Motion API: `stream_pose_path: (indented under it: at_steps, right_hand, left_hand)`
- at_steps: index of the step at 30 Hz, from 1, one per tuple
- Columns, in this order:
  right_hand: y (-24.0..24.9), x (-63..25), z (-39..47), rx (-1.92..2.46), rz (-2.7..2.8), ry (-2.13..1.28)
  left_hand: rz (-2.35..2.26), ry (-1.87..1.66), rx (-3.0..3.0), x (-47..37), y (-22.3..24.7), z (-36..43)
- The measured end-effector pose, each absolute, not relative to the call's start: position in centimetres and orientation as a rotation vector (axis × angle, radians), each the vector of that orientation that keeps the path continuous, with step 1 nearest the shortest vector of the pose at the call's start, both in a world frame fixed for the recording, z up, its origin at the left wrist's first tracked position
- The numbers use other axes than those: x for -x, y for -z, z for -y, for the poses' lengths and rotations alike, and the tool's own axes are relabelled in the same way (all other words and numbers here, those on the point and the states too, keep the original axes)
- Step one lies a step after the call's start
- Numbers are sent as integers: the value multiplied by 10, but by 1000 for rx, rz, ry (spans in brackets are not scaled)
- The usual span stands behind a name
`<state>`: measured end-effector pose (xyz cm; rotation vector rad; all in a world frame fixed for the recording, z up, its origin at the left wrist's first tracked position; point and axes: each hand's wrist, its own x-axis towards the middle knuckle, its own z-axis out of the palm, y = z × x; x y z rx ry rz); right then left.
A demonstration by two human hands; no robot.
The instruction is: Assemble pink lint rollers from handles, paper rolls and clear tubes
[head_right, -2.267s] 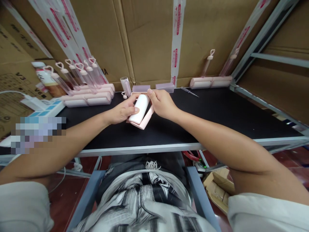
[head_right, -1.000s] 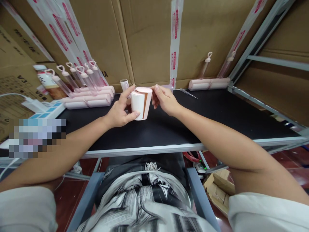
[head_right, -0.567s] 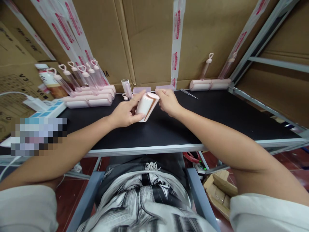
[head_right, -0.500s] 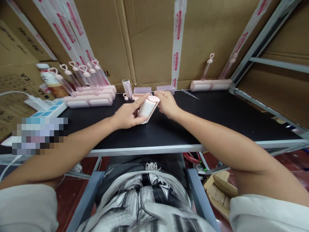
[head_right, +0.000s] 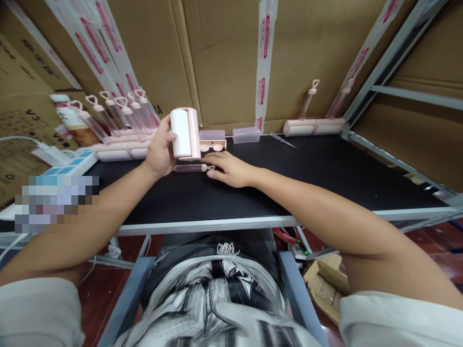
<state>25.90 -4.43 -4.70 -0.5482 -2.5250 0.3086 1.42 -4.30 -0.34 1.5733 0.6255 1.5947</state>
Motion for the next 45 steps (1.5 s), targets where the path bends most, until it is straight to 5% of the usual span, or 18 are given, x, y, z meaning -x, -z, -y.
stream_pose_path:
  at_steps: [5, 11, 29, 45]
  right_hand:
    - [46, -252, 49, 538, 2652, -260]
    - [32, -270, 43, 1070, 2577, 22]
    - [23, -286, 47, 679, 2533, -369]
    - [24, -276, 58, 723, 2506, -199]
  left_hand:
    - [-687, -1371, -1298, -16, -8, 56]
    - [-777, -1371, -1324, -14, -10, 57]
    - [-788, -1295, -1476, 9, -7, 40]
    - [-769, -1303, -1569, 4, -1, 44]
